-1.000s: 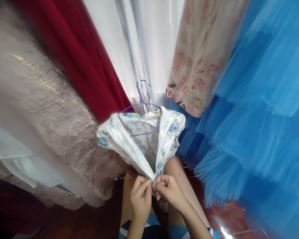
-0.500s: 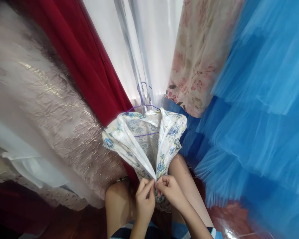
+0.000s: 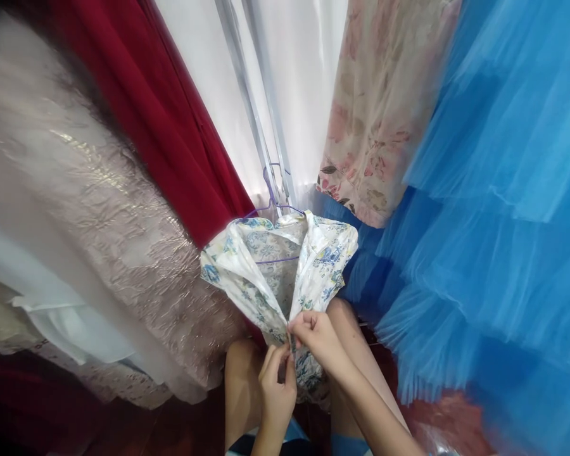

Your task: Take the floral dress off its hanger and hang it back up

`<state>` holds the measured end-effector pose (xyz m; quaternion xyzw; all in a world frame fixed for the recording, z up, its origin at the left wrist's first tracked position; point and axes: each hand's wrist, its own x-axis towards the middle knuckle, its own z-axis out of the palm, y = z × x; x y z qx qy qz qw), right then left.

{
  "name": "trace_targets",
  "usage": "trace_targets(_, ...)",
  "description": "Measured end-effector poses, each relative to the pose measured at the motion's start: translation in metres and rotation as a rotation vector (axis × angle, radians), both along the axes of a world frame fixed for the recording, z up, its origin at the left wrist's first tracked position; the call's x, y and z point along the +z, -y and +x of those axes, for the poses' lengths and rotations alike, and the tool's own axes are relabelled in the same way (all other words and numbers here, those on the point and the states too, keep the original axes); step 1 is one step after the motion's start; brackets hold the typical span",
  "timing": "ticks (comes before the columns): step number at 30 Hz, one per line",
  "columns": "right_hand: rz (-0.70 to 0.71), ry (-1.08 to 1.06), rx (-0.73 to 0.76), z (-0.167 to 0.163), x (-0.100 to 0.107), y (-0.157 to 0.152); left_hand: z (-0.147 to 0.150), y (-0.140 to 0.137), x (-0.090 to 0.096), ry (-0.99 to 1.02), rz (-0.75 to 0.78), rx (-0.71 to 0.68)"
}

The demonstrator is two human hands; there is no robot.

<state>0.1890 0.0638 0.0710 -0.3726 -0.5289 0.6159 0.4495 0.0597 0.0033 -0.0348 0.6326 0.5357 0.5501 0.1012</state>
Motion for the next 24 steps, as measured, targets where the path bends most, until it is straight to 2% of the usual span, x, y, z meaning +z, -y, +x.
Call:
trace_targets(7,0.108,-0.218,-0.172,-0.007,0.083,-0.062,0.01,0.006,0.01,0.014,-0.065,-0.023)
trace_targets(10,0.086,-0.374,-0.187,-0.007,0.111,-0.088,0.019,0.005,0.012,0.034,-0.099,-0.064)
trace_targets(13,0.114,-0.421,-0.175,-0.005,0.124,-0.098,0.023,0.003,0.006,0.057,-0.106,-0.06)
trace_targets(15,0.196,-0.388,-0.203,-0.003,0.126,-0.095,0.019,0.001,0.005,0.066,-0.129,-0.067)
trace_targets(17,0.258,-0.333,-0.225,-0.003,0.122,-0.088,0.011,-0.004,0.013,0.072,-0.202,-0.114)
trace_targets(18,0.277,-0.302,-0.225,-0.003,0.119,-0.083,0.007,-0.008,0.022,0.076,-0.242,-0.146)
trace_targets(20,0.31,-0.23,-0.225,-0.004,0.113,-0.074,-0.002,-0.019,0.052,0.096,-0.273,-0.198)
trace_targets(24,0.379,-0.112,-0.241,-0.007,0.102,-0.058,-0.015,-0.055,0.143,0.157,-0.004,-0.182)
